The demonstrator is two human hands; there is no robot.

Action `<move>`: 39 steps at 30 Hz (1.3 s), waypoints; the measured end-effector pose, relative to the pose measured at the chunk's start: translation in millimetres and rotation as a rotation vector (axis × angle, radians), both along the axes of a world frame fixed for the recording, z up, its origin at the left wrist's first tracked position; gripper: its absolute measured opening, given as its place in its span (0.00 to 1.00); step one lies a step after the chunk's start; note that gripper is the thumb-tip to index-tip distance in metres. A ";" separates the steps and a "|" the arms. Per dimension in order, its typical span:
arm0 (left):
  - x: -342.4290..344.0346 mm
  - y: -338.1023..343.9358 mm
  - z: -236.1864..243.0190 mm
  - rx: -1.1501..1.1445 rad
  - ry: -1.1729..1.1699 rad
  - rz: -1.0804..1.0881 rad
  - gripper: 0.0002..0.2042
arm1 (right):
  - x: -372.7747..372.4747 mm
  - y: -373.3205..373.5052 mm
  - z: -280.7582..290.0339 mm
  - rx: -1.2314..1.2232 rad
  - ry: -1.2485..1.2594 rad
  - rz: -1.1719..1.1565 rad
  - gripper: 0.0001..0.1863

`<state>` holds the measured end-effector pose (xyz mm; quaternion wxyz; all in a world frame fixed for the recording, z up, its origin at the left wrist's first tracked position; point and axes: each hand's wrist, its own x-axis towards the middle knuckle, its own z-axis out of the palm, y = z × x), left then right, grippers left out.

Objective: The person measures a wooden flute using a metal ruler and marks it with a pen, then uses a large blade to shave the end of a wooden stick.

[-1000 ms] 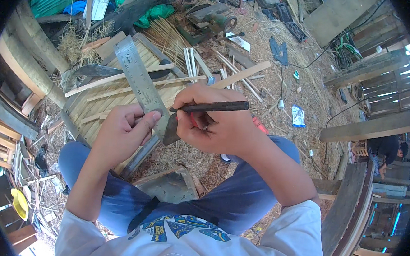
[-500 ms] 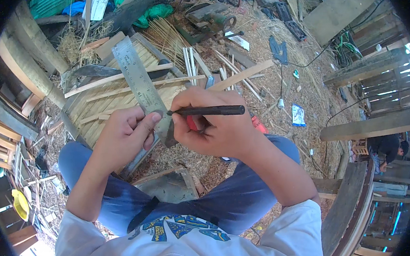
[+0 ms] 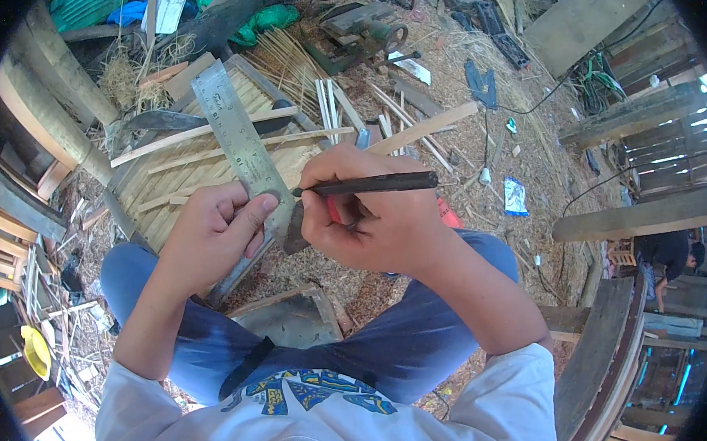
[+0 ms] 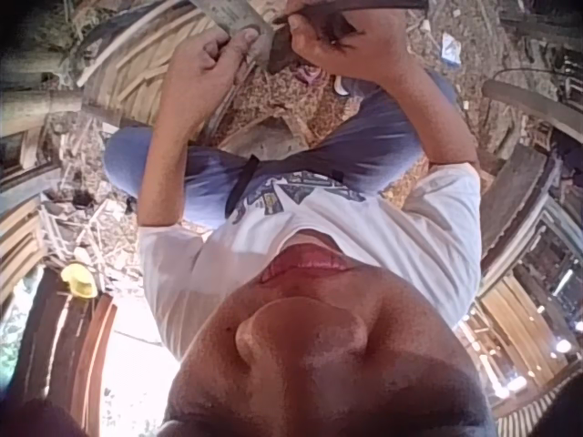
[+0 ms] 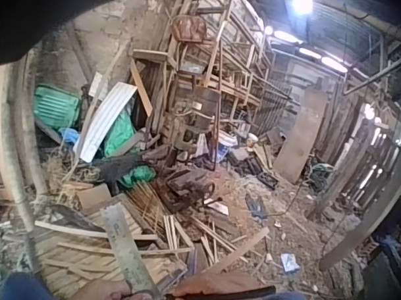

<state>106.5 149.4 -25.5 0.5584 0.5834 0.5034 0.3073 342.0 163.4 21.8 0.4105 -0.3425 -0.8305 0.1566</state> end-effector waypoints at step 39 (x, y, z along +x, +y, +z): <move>3.3 -2.5 -4.5 0.033 -0.001 0.013 0.20 | 2.1 -1.6 0.1 -0.086 -0.027 0.016 0.09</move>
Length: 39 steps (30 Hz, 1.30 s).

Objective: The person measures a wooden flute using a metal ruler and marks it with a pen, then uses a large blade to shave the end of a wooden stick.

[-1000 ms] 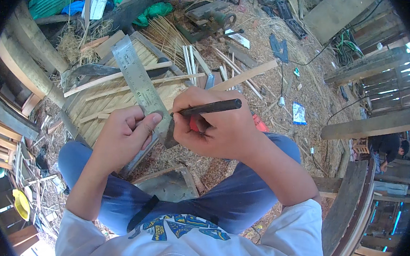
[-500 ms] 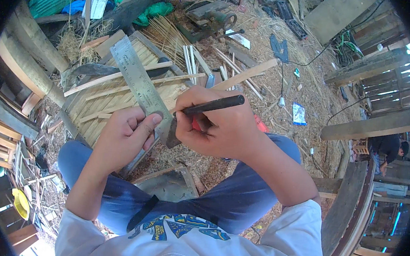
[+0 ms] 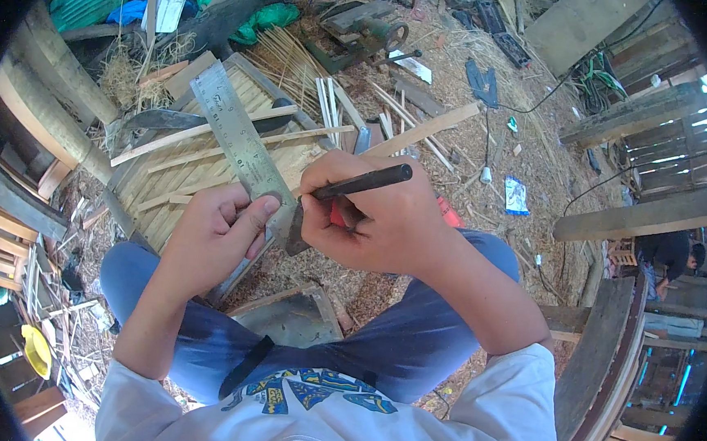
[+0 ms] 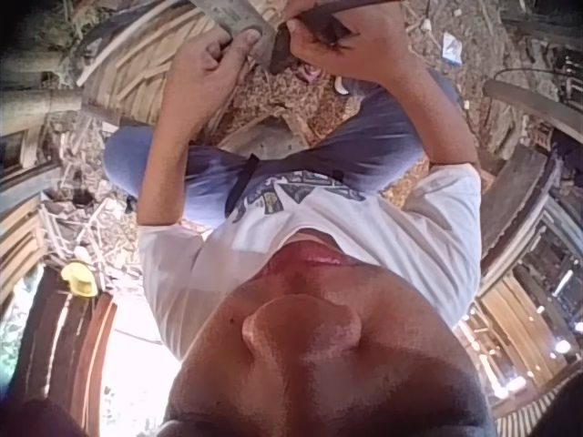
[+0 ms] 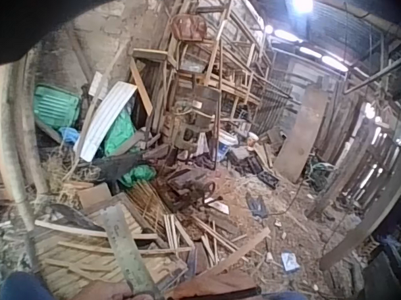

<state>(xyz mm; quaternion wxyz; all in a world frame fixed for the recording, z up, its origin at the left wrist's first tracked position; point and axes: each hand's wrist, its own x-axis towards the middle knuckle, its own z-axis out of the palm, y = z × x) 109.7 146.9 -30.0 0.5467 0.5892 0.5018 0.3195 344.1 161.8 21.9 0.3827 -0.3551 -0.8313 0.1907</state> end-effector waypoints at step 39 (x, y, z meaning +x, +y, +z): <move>1.9 -0.2 -12.0 0.097 0.071 0.033 0.23 | -1.8 2.1 -2.6 -0.057 -0.020 -0.008 0.08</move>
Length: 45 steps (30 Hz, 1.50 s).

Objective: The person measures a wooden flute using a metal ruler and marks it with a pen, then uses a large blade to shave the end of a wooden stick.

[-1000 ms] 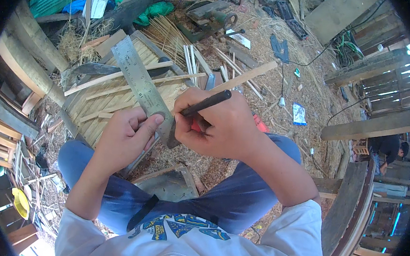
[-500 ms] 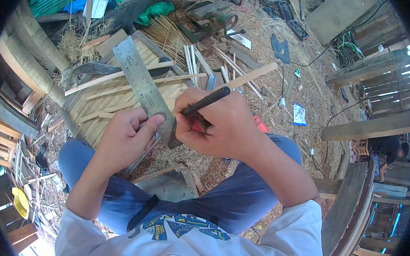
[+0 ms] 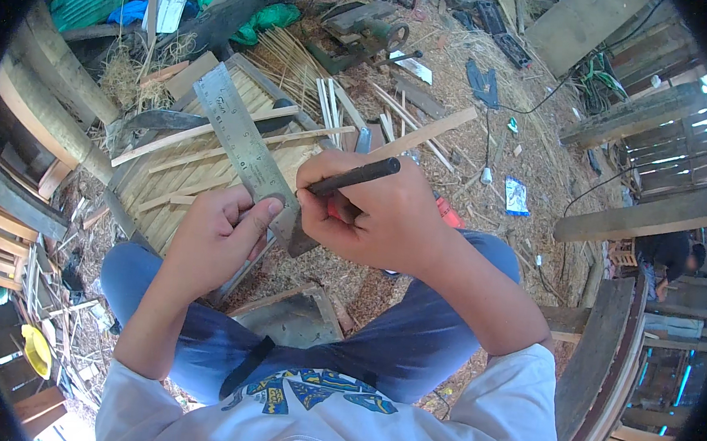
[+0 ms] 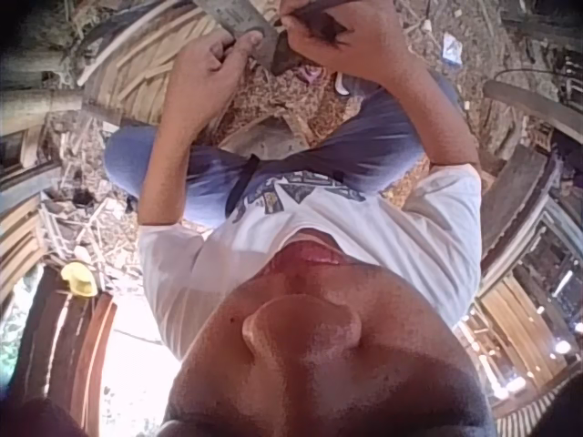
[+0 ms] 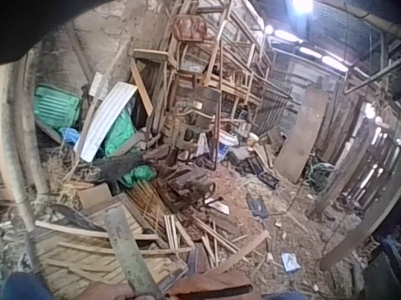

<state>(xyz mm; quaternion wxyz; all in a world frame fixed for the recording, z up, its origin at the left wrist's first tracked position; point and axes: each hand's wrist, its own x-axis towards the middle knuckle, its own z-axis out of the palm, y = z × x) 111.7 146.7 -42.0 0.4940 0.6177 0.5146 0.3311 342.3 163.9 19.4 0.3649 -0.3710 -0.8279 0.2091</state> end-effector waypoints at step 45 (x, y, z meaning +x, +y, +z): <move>-0.7 3.3 14.2 -0.079 -0.050 0.004 0.17 | 8.6 14.7 -1.1 0.124 0.012 0.132 0.14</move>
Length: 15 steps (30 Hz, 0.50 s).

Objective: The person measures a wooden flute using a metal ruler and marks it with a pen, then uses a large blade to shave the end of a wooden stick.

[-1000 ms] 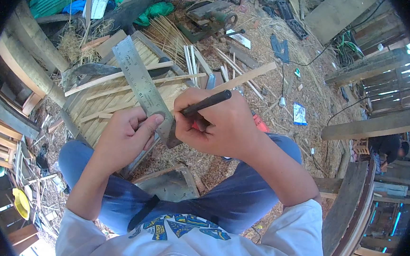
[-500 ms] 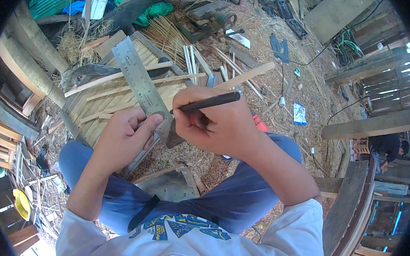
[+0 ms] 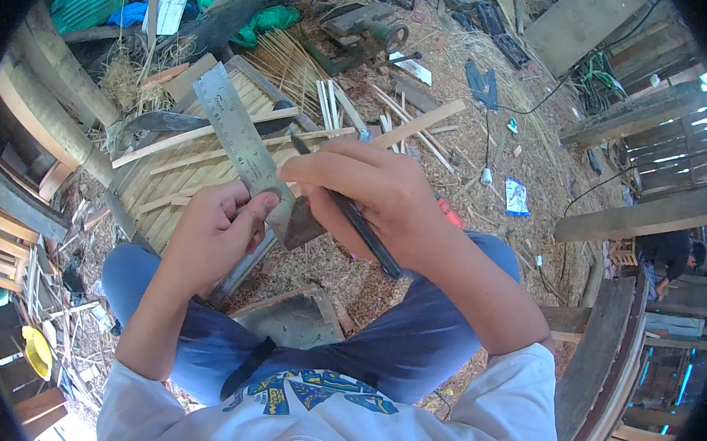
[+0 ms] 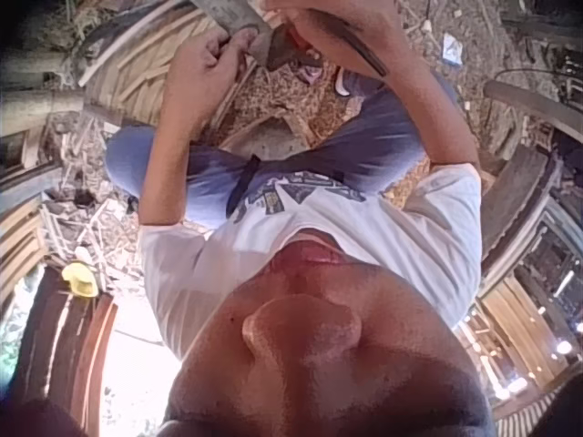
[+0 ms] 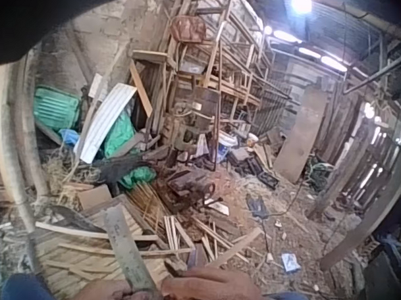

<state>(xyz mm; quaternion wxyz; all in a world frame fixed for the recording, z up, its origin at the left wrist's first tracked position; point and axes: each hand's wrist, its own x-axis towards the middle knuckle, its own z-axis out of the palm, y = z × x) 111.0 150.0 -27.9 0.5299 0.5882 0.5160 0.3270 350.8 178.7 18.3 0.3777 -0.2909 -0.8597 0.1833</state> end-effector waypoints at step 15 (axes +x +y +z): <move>-6.1 7.6 9.4 -0.059 0.052 -0.084 0.15 | 13.6 6.2 15.7 0.210 -0.533 0.055 0.31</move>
